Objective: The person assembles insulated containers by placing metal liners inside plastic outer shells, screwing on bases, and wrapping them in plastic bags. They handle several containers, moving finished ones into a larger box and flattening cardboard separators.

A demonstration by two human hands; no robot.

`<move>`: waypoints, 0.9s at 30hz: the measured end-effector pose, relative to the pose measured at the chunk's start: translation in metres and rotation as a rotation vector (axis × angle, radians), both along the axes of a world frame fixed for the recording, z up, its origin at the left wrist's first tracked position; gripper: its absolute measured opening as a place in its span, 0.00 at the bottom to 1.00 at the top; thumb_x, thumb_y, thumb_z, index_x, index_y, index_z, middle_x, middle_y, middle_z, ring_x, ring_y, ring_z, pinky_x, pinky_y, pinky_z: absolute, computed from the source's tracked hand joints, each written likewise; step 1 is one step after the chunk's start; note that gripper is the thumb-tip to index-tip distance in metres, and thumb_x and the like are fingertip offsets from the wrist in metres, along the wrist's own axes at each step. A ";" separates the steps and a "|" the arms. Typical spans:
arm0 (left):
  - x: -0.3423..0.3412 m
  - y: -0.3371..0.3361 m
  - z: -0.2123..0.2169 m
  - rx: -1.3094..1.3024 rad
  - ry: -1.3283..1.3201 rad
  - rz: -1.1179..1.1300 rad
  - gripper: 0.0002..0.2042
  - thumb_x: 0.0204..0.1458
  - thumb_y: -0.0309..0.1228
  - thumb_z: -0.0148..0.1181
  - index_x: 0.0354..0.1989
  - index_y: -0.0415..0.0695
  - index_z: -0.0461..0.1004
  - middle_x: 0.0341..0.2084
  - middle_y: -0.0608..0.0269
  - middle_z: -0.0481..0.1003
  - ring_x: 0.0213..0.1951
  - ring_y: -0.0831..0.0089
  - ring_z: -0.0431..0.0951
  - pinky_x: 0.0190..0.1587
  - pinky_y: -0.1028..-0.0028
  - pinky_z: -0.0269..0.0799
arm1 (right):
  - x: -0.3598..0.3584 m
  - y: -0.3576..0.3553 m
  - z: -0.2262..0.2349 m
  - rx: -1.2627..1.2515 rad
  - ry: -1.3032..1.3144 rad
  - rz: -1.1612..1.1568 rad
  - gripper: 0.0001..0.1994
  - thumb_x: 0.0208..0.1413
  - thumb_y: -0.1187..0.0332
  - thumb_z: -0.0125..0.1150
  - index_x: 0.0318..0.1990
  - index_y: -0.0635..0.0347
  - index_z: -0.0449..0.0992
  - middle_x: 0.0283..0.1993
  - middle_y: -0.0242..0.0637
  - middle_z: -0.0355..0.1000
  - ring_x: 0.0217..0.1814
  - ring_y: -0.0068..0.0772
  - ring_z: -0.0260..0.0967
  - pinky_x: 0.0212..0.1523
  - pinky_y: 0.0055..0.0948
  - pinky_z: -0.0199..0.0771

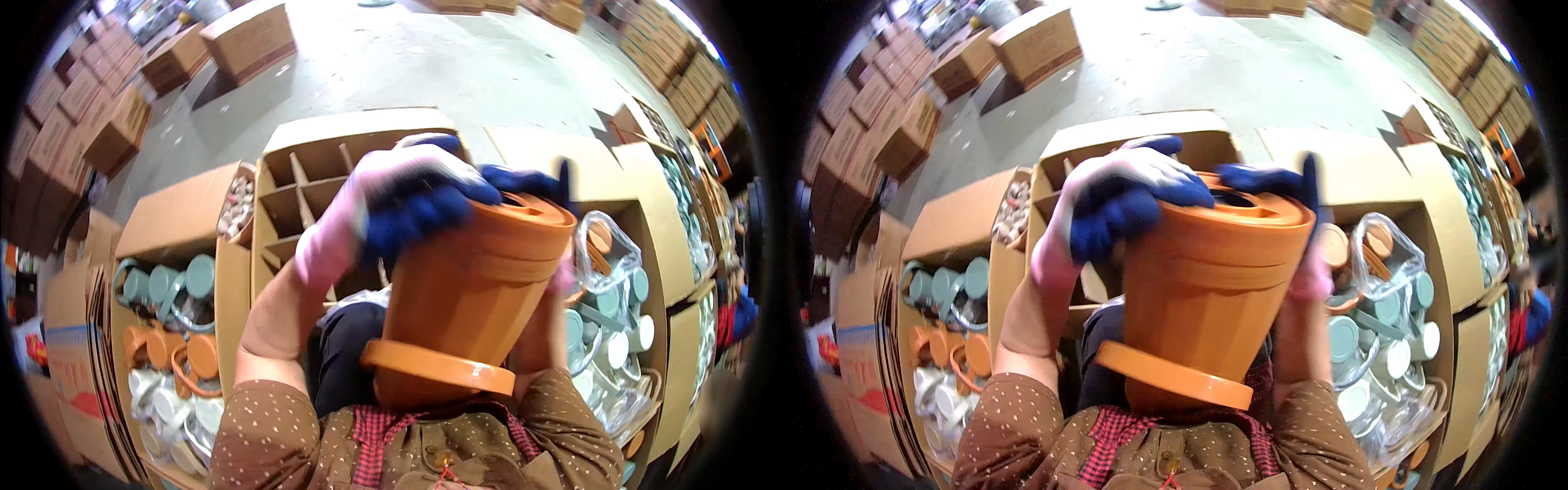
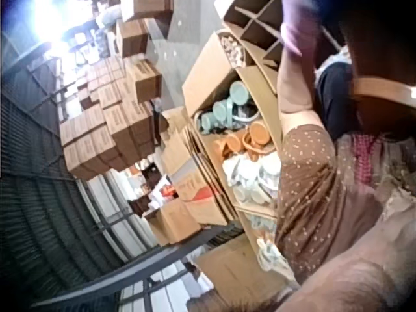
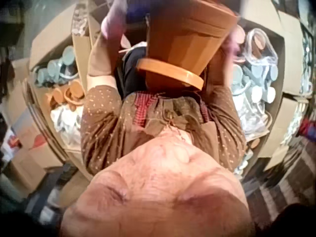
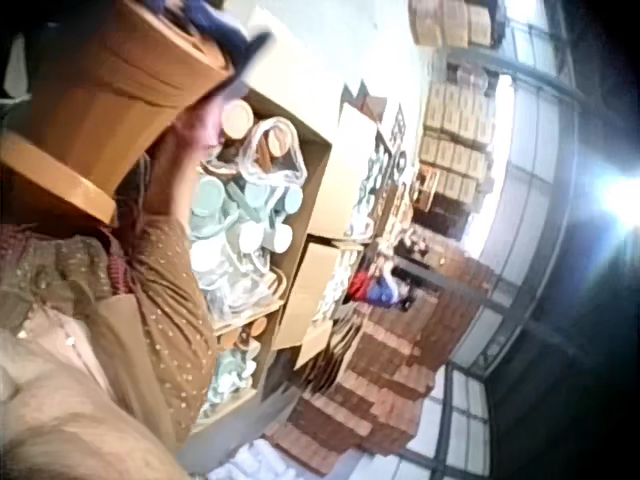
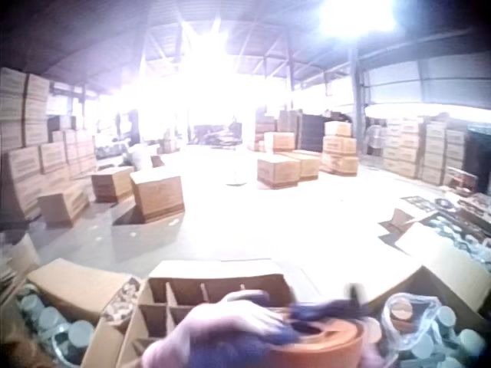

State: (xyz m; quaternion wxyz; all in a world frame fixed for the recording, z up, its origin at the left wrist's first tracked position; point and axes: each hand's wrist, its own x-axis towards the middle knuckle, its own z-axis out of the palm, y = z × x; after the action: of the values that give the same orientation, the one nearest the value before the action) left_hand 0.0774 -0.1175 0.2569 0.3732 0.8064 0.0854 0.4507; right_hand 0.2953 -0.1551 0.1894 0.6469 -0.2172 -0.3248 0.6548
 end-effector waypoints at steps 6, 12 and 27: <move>-0.019 -0.003 -0.060 -0.386 -0.153 0.099 0.20 0.59 0.32 0.56 0.59 0.40 0.68 0.52 0.57 0.73 0.55 0.67 0.70 0.59 0.69 0.64 | 0.047 0.007 0.046 0.247 -0.724 -0.043 0.16 0.64 0.62 0.49 0.39 0.68 0.76 0.44 0.47 0.76 0.47 0.40 0.72 0.54 0.38 0.70; -0.098 -0.015 -0.253 -0.283 0.883 0.117 0.20 0.51 0.47 0.62 0.46 0.46 0.76 0.37 0.49 0.78 0.38 0.56 0.79 0.42 0.63 0.73 | 0.047 0.069 0.096 0.806 -1.234 0.528 0.16 0.53 0.69 0.60 0.46 0.71 0.76 0.45 0.45 0.76 0.47 0.37 0.72 0.51 0.31 0.71; -0.135 0.143 -0.216 -0.601 0.365 0.611 0.23 0.56 0.38 0.60 0.57 0.40 0.68 0.48 0.59 0.75 0.50 0.69 0.74 0.55 0.69 0.68 | 0.045 0.080 0.113 0.424 -1.514 0.708 0.24 0.46 0.52 0.71 0.41 0.66 0.80 0.34 0.38 0.73 0.36 0.28 0.69 0.39 0.28 0.69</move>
State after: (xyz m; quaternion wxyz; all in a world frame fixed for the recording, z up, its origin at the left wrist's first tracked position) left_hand -0.0577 0.0252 0.0406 0.4194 0.6665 0.5101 0.3458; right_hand 0.3407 -0.0750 0.3023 0.0409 -0.3560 -0.8326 0.4222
